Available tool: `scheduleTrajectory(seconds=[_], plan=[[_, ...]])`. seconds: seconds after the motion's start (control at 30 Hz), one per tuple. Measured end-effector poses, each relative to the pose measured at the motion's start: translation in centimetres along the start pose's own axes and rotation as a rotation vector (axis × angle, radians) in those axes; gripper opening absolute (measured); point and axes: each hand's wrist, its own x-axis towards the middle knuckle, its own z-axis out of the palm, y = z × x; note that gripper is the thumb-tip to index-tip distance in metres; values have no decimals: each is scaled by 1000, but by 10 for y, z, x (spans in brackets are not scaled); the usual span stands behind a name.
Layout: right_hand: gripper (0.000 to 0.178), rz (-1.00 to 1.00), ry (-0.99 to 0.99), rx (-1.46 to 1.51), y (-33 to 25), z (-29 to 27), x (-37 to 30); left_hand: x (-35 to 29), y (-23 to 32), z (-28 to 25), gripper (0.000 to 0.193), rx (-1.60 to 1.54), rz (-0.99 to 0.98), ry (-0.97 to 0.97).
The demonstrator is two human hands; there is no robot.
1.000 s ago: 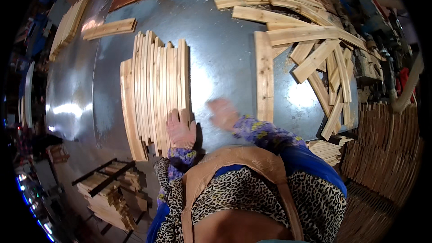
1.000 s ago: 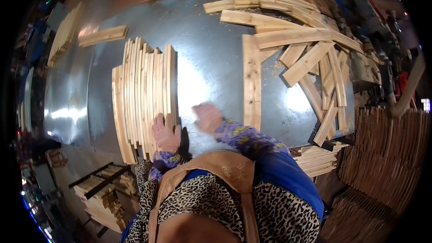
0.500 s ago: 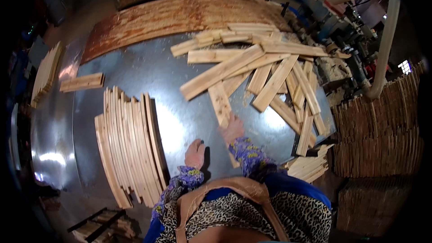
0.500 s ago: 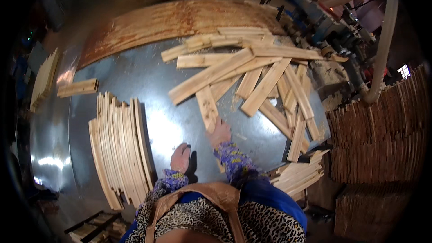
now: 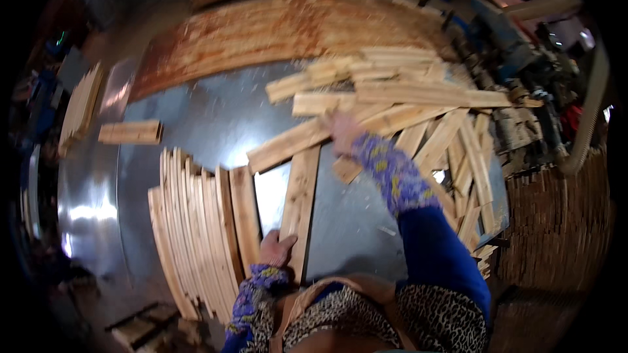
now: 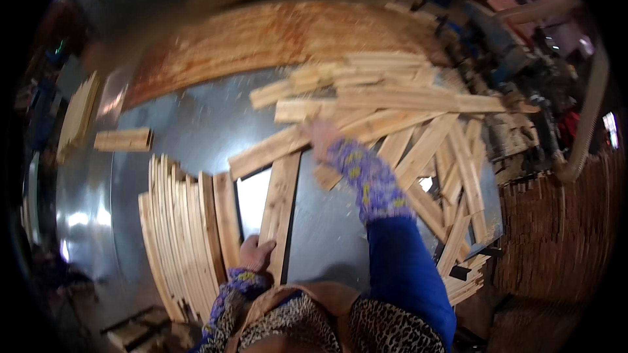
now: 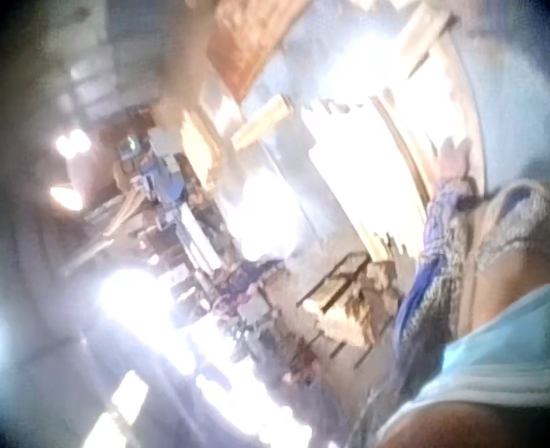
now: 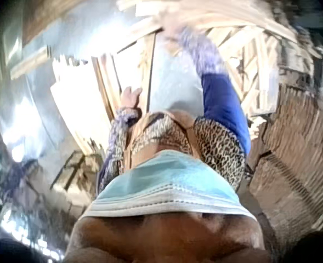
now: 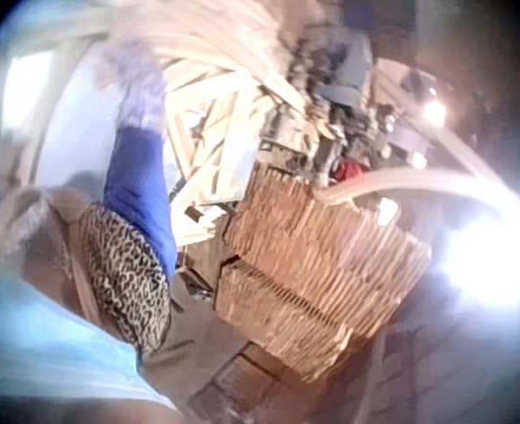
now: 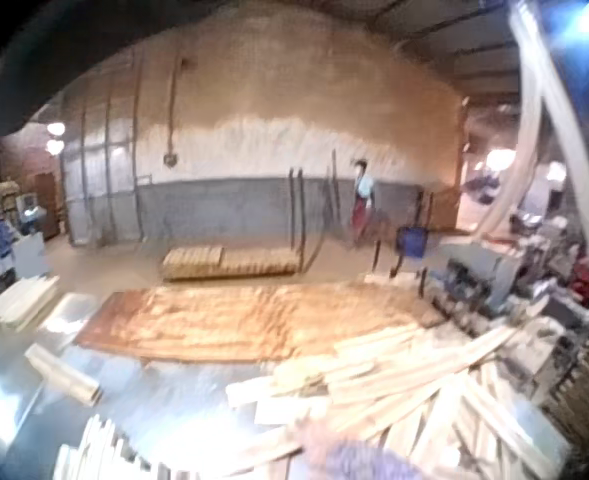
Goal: The person picks up individual wooden planks from a pile on a metal table and arranges them into a neat stack. They repeatedly select planks, align them, and place them into a growing pile, occasionally adjusting the stack to keep it organized.
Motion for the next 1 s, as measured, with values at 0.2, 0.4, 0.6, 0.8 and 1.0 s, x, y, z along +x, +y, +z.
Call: scheduleTrajectory(seconds=[0.2, 0.4, 0.6, 0.8, 1.0], plan=[[83, -26, -188, -139, -33, -36, 59, -39, -31, -4, 49, 17, -17, 204], [61, 30, -452, 31, -100, -45, 27, -56, -66, -39, 47, 27, -68, 396], [72, 69, -400, 785, -216, 51, -58, -40, -42, -14, 49, 255, 115, 386], [79, 298, -233, 1092, -270, 110, -80, -60, -59, -28, 59, 644, 459, 505], [55, 381, 5, 1813, -255, 117, -99, -67, -90, -43, 57, 680, 469, 514]])
